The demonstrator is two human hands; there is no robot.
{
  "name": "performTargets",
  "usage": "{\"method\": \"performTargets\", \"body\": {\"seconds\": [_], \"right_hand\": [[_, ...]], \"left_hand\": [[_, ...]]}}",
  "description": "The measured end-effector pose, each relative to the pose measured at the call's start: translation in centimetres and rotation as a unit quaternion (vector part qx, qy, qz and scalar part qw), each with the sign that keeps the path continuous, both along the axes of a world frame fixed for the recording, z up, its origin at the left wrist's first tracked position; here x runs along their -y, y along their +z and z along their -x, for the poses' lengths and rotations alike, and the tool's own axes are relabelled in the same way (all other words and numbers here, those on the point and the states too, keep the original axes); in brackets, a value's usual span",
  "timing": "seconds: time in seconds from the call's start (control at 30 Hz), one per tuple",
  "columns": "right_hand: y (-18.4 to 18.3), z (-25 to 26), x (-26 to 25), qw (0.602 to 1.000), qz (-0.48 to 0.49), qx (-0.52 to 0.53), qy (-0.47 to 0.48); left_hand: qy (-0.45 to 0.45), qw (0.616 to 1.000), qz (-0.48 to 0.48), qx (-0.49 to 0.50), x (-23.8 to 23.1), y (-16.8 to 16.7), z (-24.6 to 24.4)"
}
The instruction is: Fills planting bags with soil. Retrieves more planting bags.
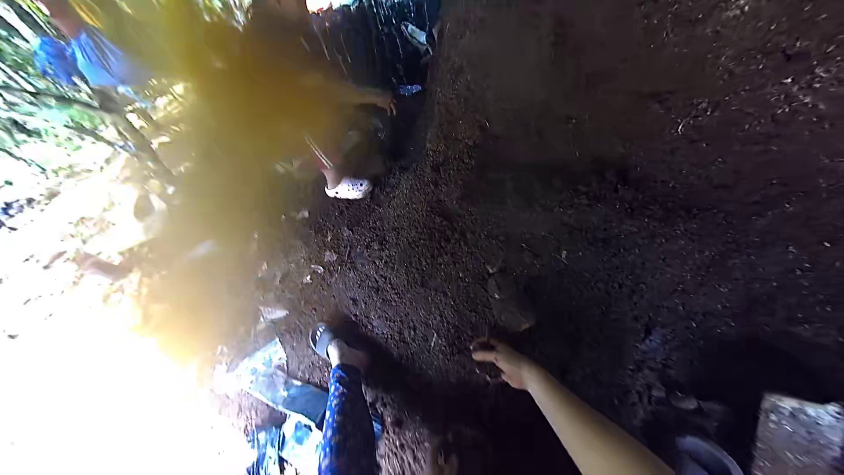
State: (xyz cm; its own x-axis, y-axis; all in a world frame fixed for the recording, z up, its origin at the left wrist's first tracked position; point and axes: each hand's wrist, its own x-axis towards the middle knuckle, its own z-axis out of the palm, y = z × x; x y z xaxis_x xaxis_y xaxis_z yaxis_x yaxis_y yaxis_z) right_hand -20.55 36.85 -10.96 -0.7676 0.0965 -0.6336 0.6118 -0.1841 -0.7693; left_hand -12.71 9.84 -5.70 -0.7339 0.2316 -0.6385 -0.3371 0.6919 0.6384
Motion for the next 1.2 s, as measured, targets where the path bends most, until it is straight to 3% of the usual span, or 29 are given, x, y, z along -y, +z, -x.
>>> {"method": "performTargets", "body": {"seconds": [0.07, 0.2, 0.33, 0.47, 0.57, 0.7, 0.77, 0.87, 0.97, 1.03, 1.1, 1.2], "right_hand": [[3.3, -1.4, 1.2, 0.998, 0.05, -0.005, -0.032], [4.7, -3.8, 4.4, 0.984, 0.158, -0.026, -0.082], [4.9, -6.6, 8.3, 0.981, 0.154, -0.043, -0.107], [4.6, -8.9, 10.1, 0.989, -0.036, -0.146, -0.002], [5.8, -8.9, 9.3, 0.959, -0.186, -0.192, 0.094], [6.2, -7.7, 5.6, 0.887, -0.446, -0.119, 0.007], [5.0, -6.9, 4.1, 0.849, -0.525, -0.051, -0.028], [2.6, -6.7, 5.1, 0.805, -0.589, -0.059, 0.039], [0.1, -8.0, 9.6, 0.755, -0.603, -0.136, 0.22], [-0.1, -8.8, 12.4, 0.717, -0.594, -0.197, 0.306], [2.0, -8.1, 13.5, 0.706, -0.593, -0.249, 0.297], [6.0, -5.6, 12.9, 0.704, -0.603, -0.315, 0.205]], "left_hand": [[0.0, 0.999, -0.026, 0.019, 1.1, -3.6, -0.5], [0.03, 0.997, -0.026, 0.073, 1.4, -2.9, -0.7], [0.047, 0.996, -0.02, 0.077, 2.0, -2.6, -0.9], [0.045, 0.995, -0.006, 0.087, 1.7, -1.9, -0.9], [0.004, 0.996, 0.018, 0.09, 1.5, -1.9, -0.6], [-0.05, 0.995, 0.037, 0.081, 1.8, -0.9, -1.1], [-0.089, 0.991, 0.071, 0.072, 1.8, -0.5, -1.5], [-0.059, 0.993, 0.073, 0.068, 1.4, -0.6, -1.4], [-0.027, 0.994, 0.066, 0.081, 1.5, -0.9, -0.5], [-0.06, 0.992, 0.064, 0.094, 1.8, -1.2, -0.4], [-0.1, 0.99, 0.062, 0.081, 1.8, -1.1, -0.4], [-0.119, 0.989, 0.068, 0.056, 2.0, -0.9, -0.6]]}}
